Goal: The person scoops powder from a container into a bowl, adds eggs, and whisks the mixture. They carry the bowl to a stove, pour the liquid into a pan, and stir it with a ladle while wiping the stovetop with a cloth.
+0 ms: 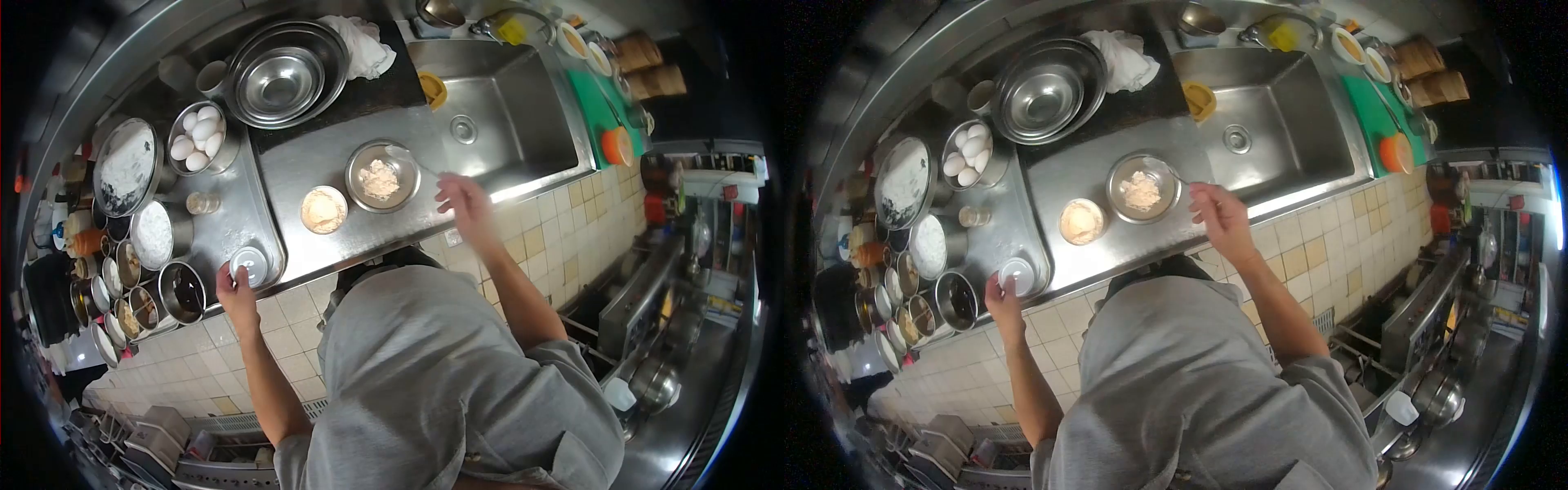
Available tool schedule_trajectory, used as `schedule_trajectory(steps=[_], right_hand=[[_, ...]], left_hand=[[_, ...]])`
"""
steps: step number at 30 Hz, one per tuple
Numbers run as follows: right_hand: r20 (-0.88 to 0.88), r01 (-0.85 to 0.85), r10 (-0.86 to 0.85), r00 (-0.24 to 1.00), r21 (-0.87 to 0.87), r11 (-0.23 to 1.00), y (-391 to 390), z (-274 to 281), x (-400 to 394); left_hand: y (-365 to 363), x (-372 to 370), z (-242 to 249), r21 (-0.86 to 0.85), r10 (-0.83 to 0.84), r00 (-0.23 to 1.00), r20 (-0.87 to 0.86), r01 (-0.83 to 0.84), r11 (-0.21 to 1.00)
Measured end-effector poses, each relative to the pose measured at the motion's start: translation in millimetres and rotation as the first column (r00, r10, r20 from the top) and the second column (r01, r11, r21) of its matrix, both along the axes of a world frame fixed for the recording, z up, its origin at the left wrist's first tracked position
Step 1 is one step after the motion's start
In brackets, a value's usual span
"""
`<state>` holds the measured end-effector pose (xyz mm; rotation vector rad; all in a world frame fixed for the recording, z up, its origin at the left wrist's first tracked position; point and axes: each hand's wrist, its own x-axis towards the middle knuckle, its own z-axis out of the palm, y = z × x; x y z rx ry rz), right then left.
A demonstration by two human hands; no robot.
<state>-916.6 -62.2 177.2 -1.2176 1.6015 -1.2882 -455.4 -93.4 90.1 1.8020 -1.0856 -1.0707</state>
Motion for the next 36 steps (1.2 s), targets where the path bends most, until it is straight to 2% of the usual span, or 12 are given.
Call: schedule_trajectory(steps=[1,3,5,9,16,18,22,24,25,26,28,36], right_hand=[[0.232,0.096,-0.101,0.968,0.033,0.995,-3,7,1],[0.231,0.148,-0.163,0.959,0.082,0.986,-13,42,8],[0.214,0.176,-0.197,0.957,0.111,0.978,-19,53,12],[0.172,0.021,-0.047,0.984,0.150,0.989,-32,77,42],[0.110,-0.194,0.178,0.978,0.156,0.969,-48,58,90],[0.046,-0.245,0.242,0.969,0.100,0.964,-51,56,97],[-0.073,-0.335,0.335,0.939,0.022,0.942,-50,46,99],[-0.367,-0.486,0.467,0.805,0.045,0.873,-49,55,99],[-0.369,-0.485,0.466,0.804,0.046,0.873,-48,58,99],[-0.424,-0.524,0.476,0.771,0.003,0.852,-46,61,99],[-0.479,-0.561,0.479,0.735,-0.034,0.827,-42,67,98],[-0.450,-0.446,0.407,0.795,0.023,0.895,-42,62,103]], left_hand=[[4,-5,16,0.030,0.097,0.969,-0.229,-0.093,0.995],[12,-23,53,0.109,0.264,0.905,-0.333,-0.242,0.964],[28,-22,72,0.253,0.308,0.724,-0.617,-0.188,0.949],[72,-24,76,0.325,0.291,0.566,-0.772,-0.042,0.945],[105,-68,98,0.350,0.150,0.785,-0.601,0.090,0.932],[99,-75,117,0.313,0.006,0.925,-0.380,0.122,0.942],[118,-62,77,0.229,-0.138,0.902,-0.410,0.248,0.941],[120,-56,75,0.223,-0.213,0.897,-0.388,0.316,0.922],[120,-55,76,0.220,-0.289,0.885,-0.364,0.383,0.897],[120,-55,73,0.218,-0.290,0.884,-0.366,0.385,0.897],[122,-54,66,0.334,-0.059,0.791,-0.609,0.324,0.885],[108,-54,79,0.316,0.142,0.652,-0.745,0.158,0.936]])
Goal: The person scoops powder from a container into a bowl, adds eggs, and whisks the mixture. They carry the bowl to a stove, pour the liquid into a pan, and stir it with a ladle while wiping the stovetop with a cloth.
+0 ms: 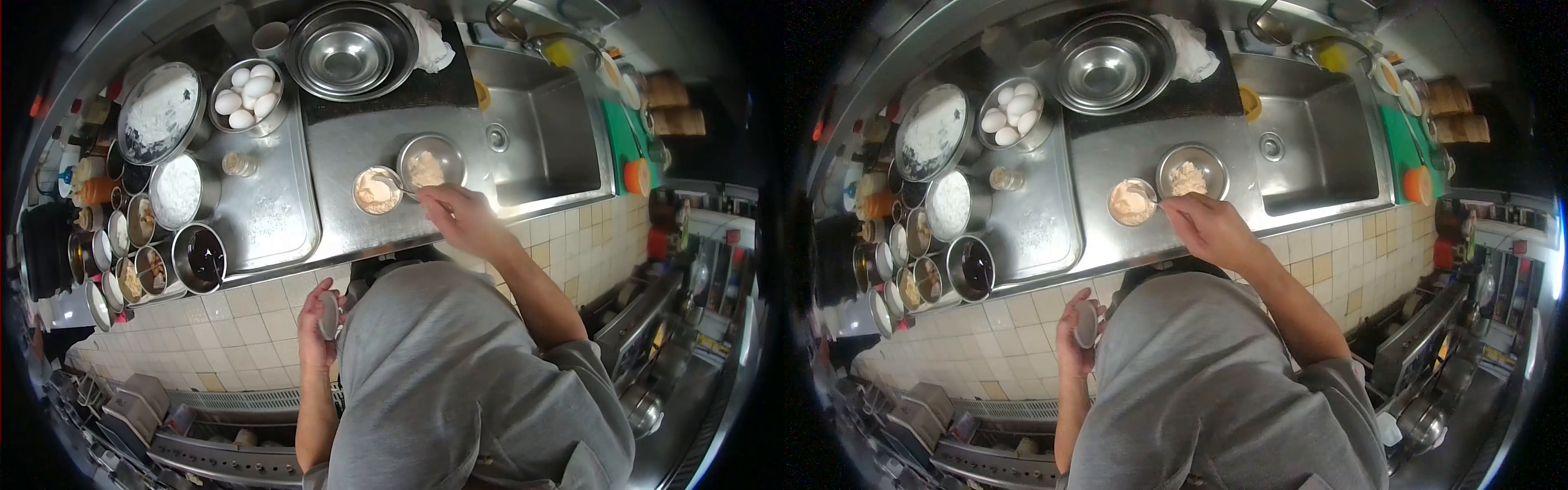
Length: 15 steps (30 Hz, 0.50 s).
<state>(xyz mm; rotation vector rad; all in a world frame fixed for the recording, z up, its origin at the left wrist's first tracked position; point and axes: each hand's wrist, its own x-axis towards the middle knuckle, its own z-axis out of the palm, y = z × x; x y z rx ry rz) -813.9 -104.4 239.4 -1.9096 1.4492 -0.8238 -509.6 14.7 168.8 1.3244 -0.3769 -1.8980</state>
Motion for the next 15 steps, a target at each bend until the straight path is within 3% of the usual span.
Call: schedule_trajectory(steps=[1,3,5,6,10,13,15], right_hand=[[0.000,0.001,-0.001,1.000,-0.001,1.000,0,-8,0],[0.169,0.104,-0.139,0.976,0.201,0.974,-1,-23,0],[0.254,0.143,-0.219,0.942,0.289,0.947,-1,-22,1],[0.328,0.170,-0.305,0.894,0.382,0.909,-2,-21,1],[0.411,0.189,-0.390,0.824,0.450,0.873,-6,-21,-11],[0.428,0.207,-0.420,0.800,0.460,0.863,-7,-25,-14],[0.454,0.230,-0.438,0.775,0.444,0.866,-6,-24,-15]], left_hand=[[-4,2,4,0.014,0.093,0.995,-0.038,-0.093,0.996],[-11,7,11,-0.015,0.129,0.990,-0.050,-0.130,0.991],[-19,11,20,0.029,0.276,0.953,-0.127,-0.275,0.961],[-19,14,21,0.031,0.294,0.939,-0.176,-0.293,0.956],[-22,18,24,0.013,0.337,0.917,-0.214,-0.342,0.939],[-23,17,24,-0.039,0.330,0.933,-0.146,-0.339,0.940],[-28,13,24,-0.131,0.315,0.948,0.040,-0.307,0.943]])
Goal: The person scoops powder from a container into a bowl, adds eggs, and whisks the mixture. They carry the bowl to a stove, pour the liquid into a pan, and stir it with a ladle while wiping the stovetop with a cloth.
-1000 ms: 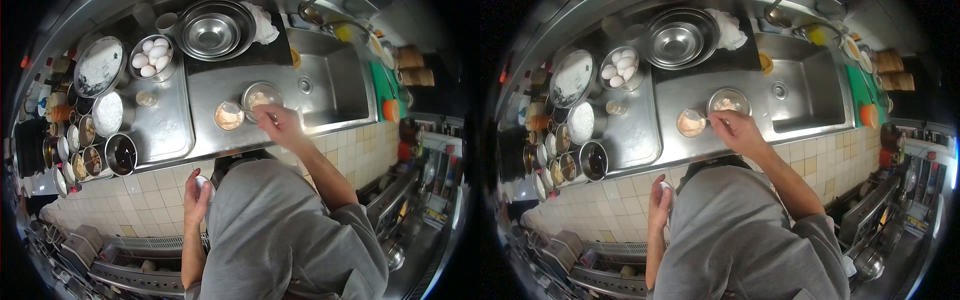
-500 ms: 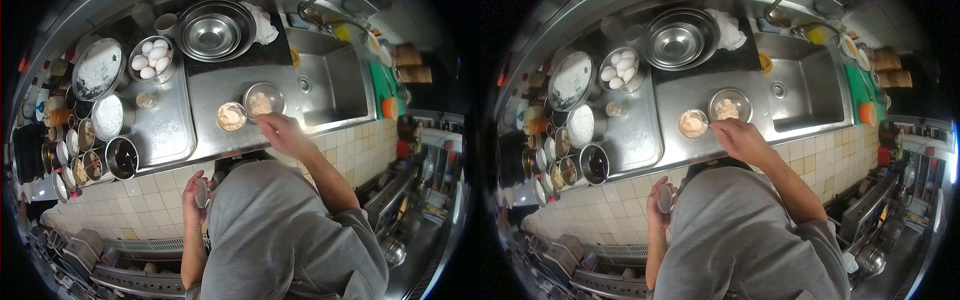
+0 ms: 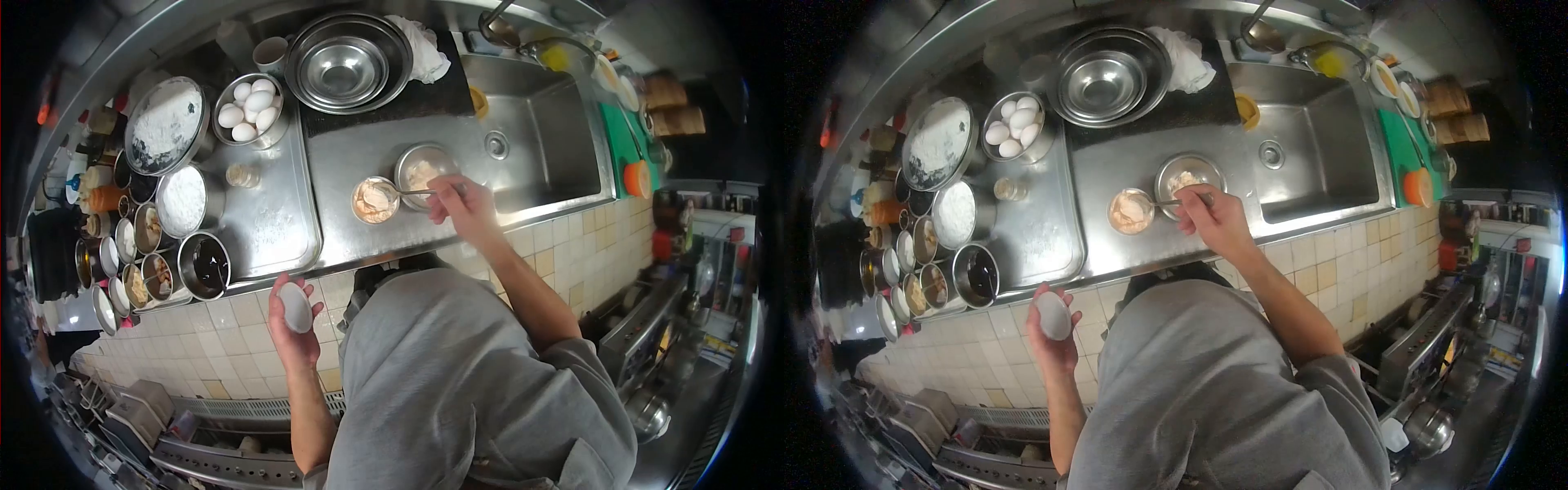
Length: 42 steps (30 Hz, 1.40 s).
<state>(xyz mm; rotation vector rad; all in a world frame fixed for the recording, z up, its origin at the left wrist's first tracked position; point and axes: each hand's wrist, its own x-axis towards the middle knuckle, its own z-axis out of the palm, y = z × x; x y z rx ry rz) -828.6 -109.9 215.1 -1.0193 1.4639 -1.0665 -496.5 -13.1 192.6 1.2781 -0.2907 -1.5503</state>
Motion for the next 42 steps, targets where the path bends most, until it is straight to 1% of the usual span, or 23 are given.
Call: schedule_trajectory(steps=[1,3,4,6,7,9,10,12,16,18,20,22,26,28,29,31,34,36,37,38,39,40,42], right_hand=[[0.002,0.002,-0.002,1.000,-0.003,1.000,1,2,-2],[0.164,0.072,-0.069,0.984,-0.013,0.997,5,7,-12],[0.164,0.077,-0.074,0.984,-0.015,0.997,8,6,-19],[0.289,0.192,-0.168,0.942,-0.057,0.980,13,1,-34],[0.295,0.193,-0.167,0.941,-0.061,0.979,16,-1,-42],[0.193,0.327,-0.316,0.929,-0.028,0.945,22,-7,-55],[0.201,0.328,-0.316,0.927,-0.032,0.944,25,-13,-59],[0.195,0.349,-0.328,0.924,-0.081,0.934,32,-28,-69],[0.134,0.322,-0.314,0.940,-0.039,0.946,44,-58,-77],[0.074,0.227,-0.222,0.972,-0.062,0.972,50,-69,-76],[0.024,0.161,-0.159,0.987,-0.111,0.981,53,-81,-79],[-0.122,0.094,-0.124,0.985,-0.230,0.969,56,-86,-79],[-0.135,0.092,-0.121,0.983,-0.202,0.975,59,-96,-85],[0.027,0.147,-0.144,0.989,-0.111,0.983,61,-103,-88],[0.031,0.149,-0.146,0.989,-0.111,0.983,60,-106,-90],[0.321,0.301,-0.302,0.898,0.055,0.952,60,-110,-90],[0.348,0.335,-0.356,0.867,0.120,0.934,60,-108,-92],[0.346,0.314,-0.340,0.874,0.132,0.940,62,-111,-94],[0.344,0.291,-0.322,0.882,0.140,0.946,64,-112,-93],[0.348,0.287,-0.320,0.881,0.144,0.947,66,-114,-94],[0.336,0.251,-0.295,0.895,0.168,0.953,68,-116,-94],[0.327,0.210,-0.265,0.907,0.192,0.959,69,-119,-93],[0.353,0.186,-0.245,0.903,0.193,0.963,72,-120,-89]], left_hand=[[-5,-4,3,-0.003,-0.002,1.000,0.002,0.002,1.000],[-21,-18,10,-0.109,-0.032,0.959,0.283,0.065,0.992],[-29,-27,8,-0.111,-0.037,0.958,0.284,0.071,0.991],[-49,-44,0,-0.355,0.005,0.799,0.602,0.262,0.897],[-60,-56,2,-0.358,0.007,0.795,0.606,0.264,0.896],[-84,-80,8,-0.443,0.072,0.569,0.819,0.548,0.709],[-93,-91,9,-0.445,0.078,0.564,0.822,0.552,0.705],[-107,-112,6,-0.250,0.098,0.247,0.964,0.724,0.643],[-127,-135,-16,-0.215,0.164,0.146,0.975,0.799,0.562],[-130,-142,-19,-0.153,0.172,0.073,0.982,0.840,0.521],[-131,-146,-20,-0.122,0.171,0.038,0.985,0.849,0.514],[-133,-149,-21,-0.091,0.172,0.002,0.985,0.855,0.511],[-135,-153,-19,-0.069,0.183,-0.033,0.983,0.848,0.525],[-135,-155,-17,-0.050,0.190,-0.060,0.980,0.850,0.525],[-133,-156,-16,-0.044,0.176,-0.058,0.983,0.851,0.524],[-131,-156,-17,-0.030,0.158,-0.063,0.986,0.852,0.523],[-131,-148,-20,-0.075,0.108,0.019,0.994,0.837,0.542],[-133,-141,-23,-0.412,0.120,0.447,0.887,0.646,0.642],[-133,-137,-22,-0.477,0.042,0.726,0.687,0.407,0.779],[-132,-132,-19,-0.430,0.040,0.918,0.395,0.146,0.891],[-131,-121,-15,-0.365,0.065,0.997,0.045,-0.044,0.930],[-130,-108,-11,-0.239,0.127,0.944,-0.305,-0.204,0.949],[-127,-88,-19,-0.177,0.155,0.927,-0.343,-0.226,0.958]])
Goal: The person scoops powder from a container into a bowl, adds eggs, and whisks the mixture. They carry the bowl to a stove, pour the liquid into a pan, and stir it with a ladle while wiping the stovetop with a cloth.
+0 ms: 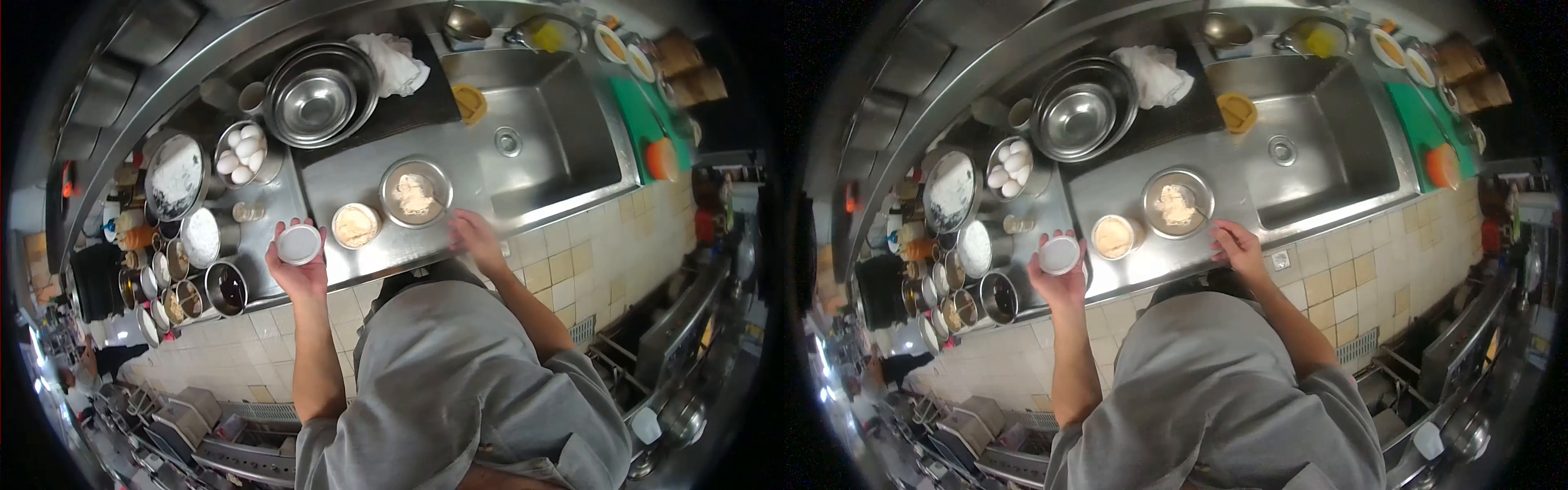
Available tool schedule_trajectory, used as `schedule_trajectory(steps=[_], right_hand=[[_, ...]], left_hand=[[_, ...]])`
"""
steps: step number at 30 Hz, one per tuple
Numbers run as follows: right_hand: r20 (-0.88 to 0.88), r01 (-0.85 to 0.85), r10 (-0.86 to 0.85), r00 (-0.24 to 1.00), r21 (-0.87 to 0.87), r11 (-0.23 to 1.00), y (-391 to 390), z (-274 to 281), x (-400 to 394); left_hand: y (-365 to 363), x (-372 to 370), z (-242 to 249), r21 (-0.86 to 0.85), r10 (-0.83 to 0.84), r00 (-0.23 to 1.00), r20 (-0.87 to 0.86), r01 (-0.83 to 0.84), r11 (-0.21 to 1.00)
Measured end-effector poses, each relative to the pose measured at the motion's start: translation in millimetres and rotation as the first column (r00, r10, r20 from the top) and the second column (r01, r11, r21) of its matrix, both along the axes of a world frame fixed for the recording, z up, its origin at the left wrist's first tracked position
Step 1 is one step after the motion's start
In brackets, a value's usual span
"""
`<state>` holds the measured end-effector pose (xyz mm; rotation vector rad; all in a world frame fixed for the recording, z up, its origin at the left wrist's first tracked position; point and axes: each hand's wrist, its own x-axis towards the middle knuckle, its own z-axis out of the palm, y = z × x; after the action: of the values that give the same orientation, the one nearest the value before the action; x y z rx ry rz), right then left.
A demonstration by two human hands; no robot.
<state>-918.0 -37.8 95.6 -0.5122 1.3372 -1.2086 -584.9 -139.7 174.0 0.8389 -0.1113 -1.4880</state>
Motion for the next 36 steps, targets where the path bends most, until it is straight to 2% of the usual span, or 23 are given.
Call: schedule_trajectory(steps=[2,4,5,6,8,10,12,13,14,16,17,19,20,22,24,27,28,29,30,32,36], right_hand=[[0.015,-0.014,0.014,1.000,-0.001,1.000,-1,1,4],[-0.051,-0.100,0.102,0.993,0.041,0.994,-1,8,3],[-0.057,-0.098,0.100,0.993,0.043,0.994,-2,10,3],[-0.057,-0.105,0.108,0.992,0.063,0.993,-3,12,4],[-0.061,-0.114,0.119,0.991,0.081,0.990,-2,11,5],[-0.089,-0.149,0.155,0.984,0.070,0.986,-3,6,5],[-0.128,-0.190,0.198,0.972,0.075,0.979,-2,8,2],[-0.158,-0.228,0.239,0.958,0.087,0.970,-1,11,1],[-0.163,-0.222,0.233,0.959,0.083,0.971,1,7,0],[-0.212,-0.224,0.218,0.953,-0.002,0.975,5,-1,-4],[-0.214,-0.218,0.213,0.953,-0.003,0.976,9,-5,-6],[-0.214,-0.177,0.171,0.962,-0.006,0.984,12,-4,-9],[-0.215,-0.172,0.167,0.962,-0.007,0.985,15,-4,-10],[-0.202,-0.117,0.114,0.973,-0.006,0.993,20,-5,-15],[-0.205,-0.098,0.098,0.974,0.010,0.995,23,-7,-20],[-0.188,-0.052,0.056,0.981,0.028,0.998,27,-12,-24],[-0.171,-0.024,0.029,0.985,0.031,0.999,27,-13,-25],[-0.172,-0.021,0.025,0.985,0.029,0.999,28,-14,-27],[-0.182,-0.016,0.023,0.983,0.039,0.999,28,-11,-27],[-0.199,-0.007,0.017,0.980,0.049,0.999,29,-4,-28],[-0.256,0.029,-0.026,0.966,0.006,1.000,26,20,-25]], left_hand=[[4,13,-12,0.055,0.009,0.998,-0.063,-0.005,0.998],[4,11,-16,0.168,0.041,0.982,0.185,-0.073,0.983],[9,8,-17,0.092,0.005,0.961,0.277,-0.032,0.995],[10,1,-13,0.095,0.002,0.962,0.272,-0.029,0.995],[11,-15,-7,0.021,-0.070,0.903,0.425,0.068,0.997],[5,-29,-10,0.023,-0.082,0.901,0.427,0.080,0.997],[-3,-39,-23,0.025,-0.190,0.770,0.610,0.221,0.975],[-6,-46,-27,0.010,-0.143,0.679,0.720,0.196,0.981],[-9,-47,-31,0.004,-0.143,0.682,0.718,0.201,0.980],[-14,-48,-39,-0.004,-0.127,0.561,0.818,0.227,0.974],[-13,-48,-43,-0.005,-0.130,0.562,0.817,0.232,0.973],[-11,-50,-44,0.007,-0.126,0.375,0.918,0.302,0.953],[-10,-51,-45,0.005,-0.126,0.376,0.918,0.306,0.952],[-6,-55,-40,-0.069,0.020,0.146,0.989,0.333,0.941],[-3,-55,-34,-0.044,-0.001,0.128,0.992,0.351,0.935],[0,-54,-25,-0.006,-0.059,0.169,0.984,0.359,0.933],[2,-55,-21,-0.017,0.088,-0.136,0.987,0.454,0.891],[5,-56,-17,0.007,0.257,-0.407,0.876,0.544,0.839],[7,-59,-13,0.003,0.261,-0.404,0.876,0.548,0.837],[12,-66,-7,0.215,0.320,-0.578,0.750,0.671,0.709],[7,-72,-9,0.220,0.295,-0.608,0.737,0.630,0.745]])
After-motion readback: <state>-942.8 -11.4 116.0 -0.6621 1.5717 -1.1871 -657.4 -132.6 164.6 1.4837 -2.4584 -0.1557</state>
